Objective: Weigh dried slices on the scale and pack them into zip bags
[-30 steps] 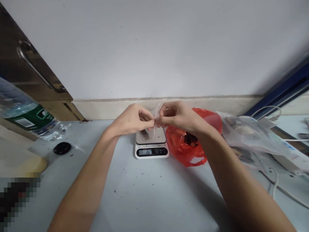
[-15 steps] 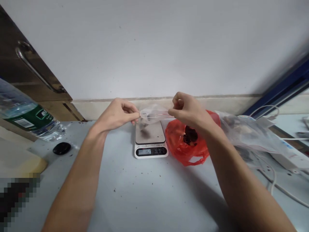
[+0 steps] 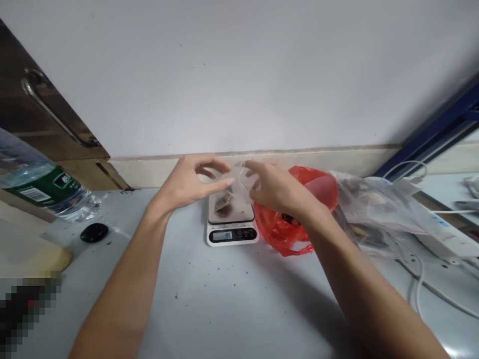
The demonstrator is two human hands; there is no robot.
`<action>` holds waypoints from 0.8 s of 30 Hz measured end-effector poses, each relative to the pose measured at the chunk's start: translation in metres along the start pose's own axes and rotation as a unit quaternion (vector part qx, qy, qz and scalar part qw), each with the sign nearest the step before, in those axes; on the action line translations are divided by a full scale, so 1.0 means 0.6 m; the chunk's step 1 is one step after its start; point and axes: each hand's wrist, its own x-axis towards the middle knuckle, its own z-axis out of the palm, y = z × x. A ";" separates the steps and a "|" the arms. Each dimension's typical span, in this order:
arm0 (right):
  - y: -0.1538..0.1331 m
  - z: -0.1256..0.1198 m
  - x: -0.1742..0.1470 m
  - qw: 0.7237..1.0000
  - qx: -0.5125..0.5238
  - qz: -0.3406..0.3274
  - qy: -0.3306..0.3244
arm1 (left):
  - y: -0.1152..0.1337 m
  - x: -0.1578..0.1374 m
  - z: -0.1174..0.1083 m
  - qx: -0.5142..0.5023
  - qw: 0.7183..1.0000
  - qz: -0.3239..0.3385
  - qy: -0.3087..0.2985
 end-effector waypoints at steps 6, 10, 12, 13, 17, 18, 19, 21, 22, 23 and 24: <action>0.016 -0.005 0.001 0.999 0.000 -0.047 0.004 | -0.012 0.002 0.014 0.104 0.989 0.008 -0.104; 0.028 -0.014 0.000 0.997 0.010 -0.066 -0.048 | -0.012 0.004 0.028 0.110 0.990 -0.001 -0.093; 0.031 -0.020 -0.002 0.995 0.014 -0.075 -0.060 | -0.013 0.005 0.031 0.105 0.989 0.007 -0.101; 0.031 -0.024 -0.003 0.995 0.015 -0.079 -0.065 | -0.014 0.005 0.032 0.104 0.990 0.009 -0.100; 0.035 -0.042 -0.005 0.995 -0.013 -0.057 -0.082 | -0.018 0.007 0.030 0.132 0.990 -0.003 -0.055; 0.036 -0.046 -0.006 0.995 -0.025 -0.046 -0.083 | -0.018 0.008 0.029 0.144 0.988 -0.001 -0.047; 0.037 -0.051 -0.007 0.995 -0.037 -0.036 -0.085 | -0.018 0.008 0.029 0.154 0.987 0.006 -0.047; 0.039 -0.062 -0.009 0.994 -0.053 -0.024 -0.096 | -0.016 0.007 0.033 0.162 0.985 0.018 -0.063; 0.040 -0.068 -0.012 0.993 -0.057 -0.020 -0.103 | -0.016 0.007 0.036 0.159 0.984 0.020 -0.076; 0.041 -0.074 -0.014 0.992 -0.059 -0.016 -0.107 | -0.015 0.006 0.040 0.153 0.984 0.017 -0.088; 0.041 -0.081 -0.018 0.993 -0.061 -0.011 -0.105 | -0.016 0.005 0.045 0.146 0.984 0.011 -0.099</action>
